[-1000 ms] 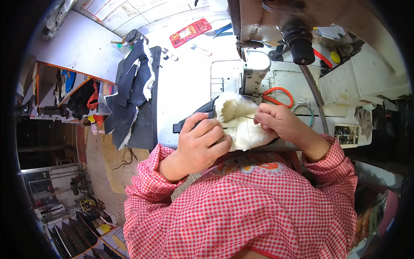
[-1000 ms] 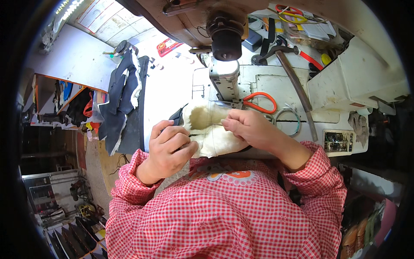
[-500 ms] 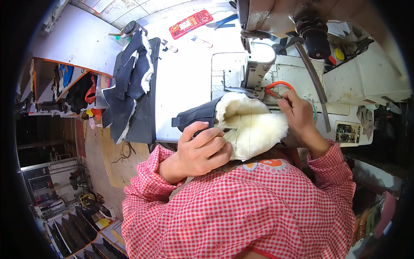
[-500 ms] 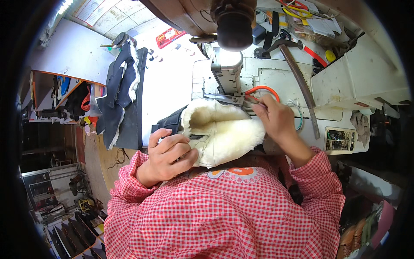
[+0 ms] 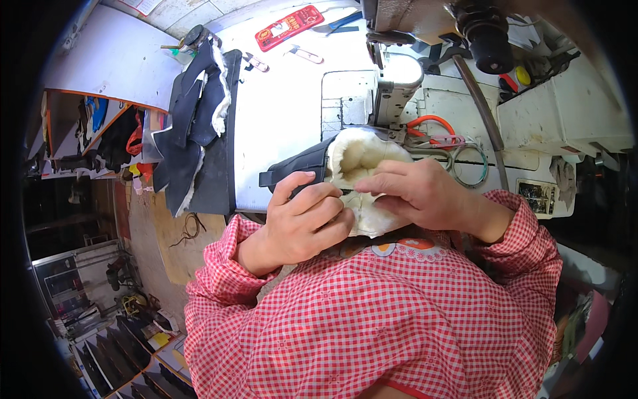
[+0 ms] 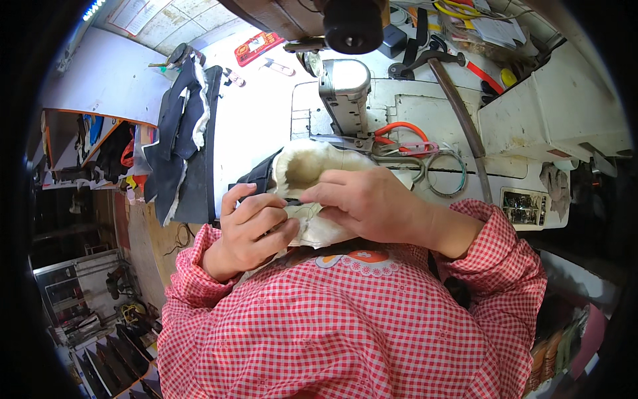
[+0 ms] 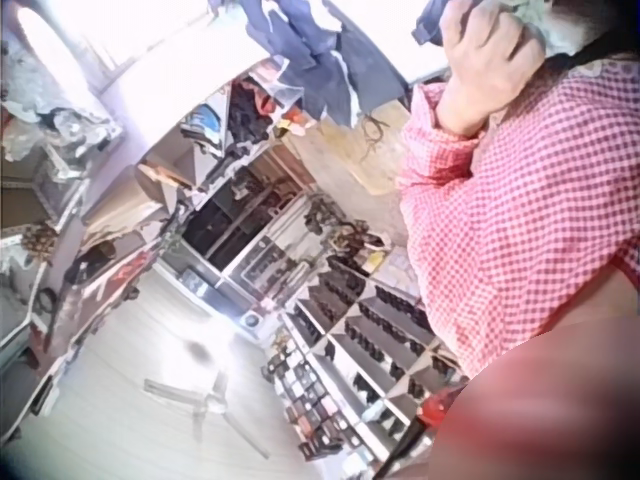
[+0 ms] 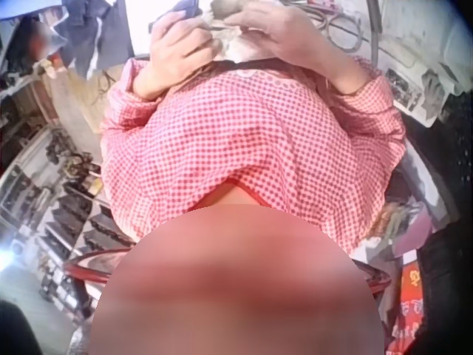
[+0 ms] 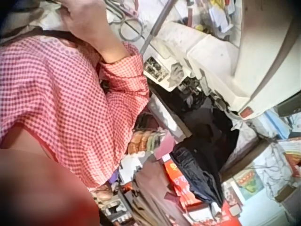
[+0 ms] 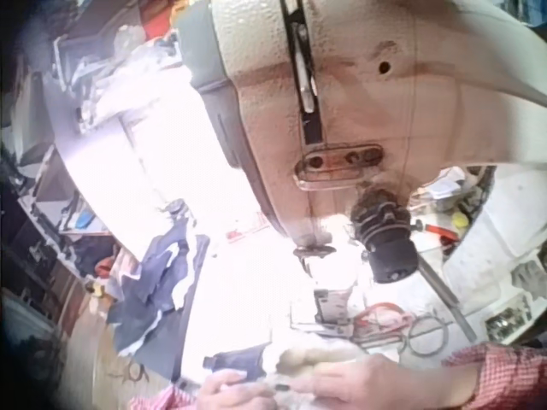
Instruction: The person sews a black leather boot with a white fur lining using a sewing machine. They align the boot under the needle, operate the machine, and trim excess thread with scissors. The person repeatedly inspects the boot and adjusts its position during the process.
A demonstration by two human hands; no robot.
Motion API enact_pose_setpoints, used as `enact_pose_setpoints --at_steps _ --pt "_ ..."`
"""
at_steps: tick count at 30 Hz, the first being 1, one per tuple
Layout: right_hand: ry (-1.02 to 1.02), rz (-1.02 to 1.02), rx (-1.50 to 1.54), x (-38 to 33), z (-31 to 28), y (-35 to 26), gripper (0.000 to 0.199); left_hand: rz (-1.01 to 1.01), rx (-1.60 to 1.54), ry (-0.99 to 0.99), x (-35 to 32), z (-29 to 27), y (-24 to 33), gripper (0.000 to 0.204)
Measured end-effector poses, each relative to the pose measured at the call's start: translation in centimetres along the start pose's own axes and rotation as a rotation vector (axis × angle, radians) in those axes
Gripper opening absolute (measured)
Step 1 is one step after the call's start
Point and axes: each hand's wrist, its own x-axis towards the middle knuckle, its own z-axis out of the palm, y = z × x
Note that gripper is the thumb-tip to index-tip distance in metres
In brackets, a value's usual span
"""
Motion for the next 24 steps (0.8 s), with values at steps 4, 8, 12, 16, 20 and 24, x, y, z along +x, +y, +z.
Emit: enact_pose_setpoints --at_steps 4,8,12,16,20,24 --pt "-0.010 -0.158 -0.133 0.5 1.5 0.2 0.015 0.012 -0.012 -0.011 0.0 0.0 0.0 0.013" --pt "0.030 -0.064 -0.014 0.3 1.0 0.3 0.010 0.007 0.000 -0.008 -0.1 -0.4 -0.1 0.013" --pt "-0.058 0.062 0.531 -0.4 -0.2 0.5 0.008 -0.019 0.003 -0.039 -0.2 -0.8 0.0 0.012" --pt "-0.207 0.439 1.387 -0.7 0.1 -0.2 0.010 0.000 -0.026 -0.031 0.1 -0.9 0.1 0.013" --pt "-0.302 0.524 1.309 -0.3 -0.2 -1.4 0.009 0.029 -0.048 -0.047 0.3 -1.3 0.3 0.012" --pt "-0.353 0.455 0.758 -0.5 -2.5 -2.8 0.010 0.068 -0.083 -0.071 0.4 -1.5 0.7 0.012"
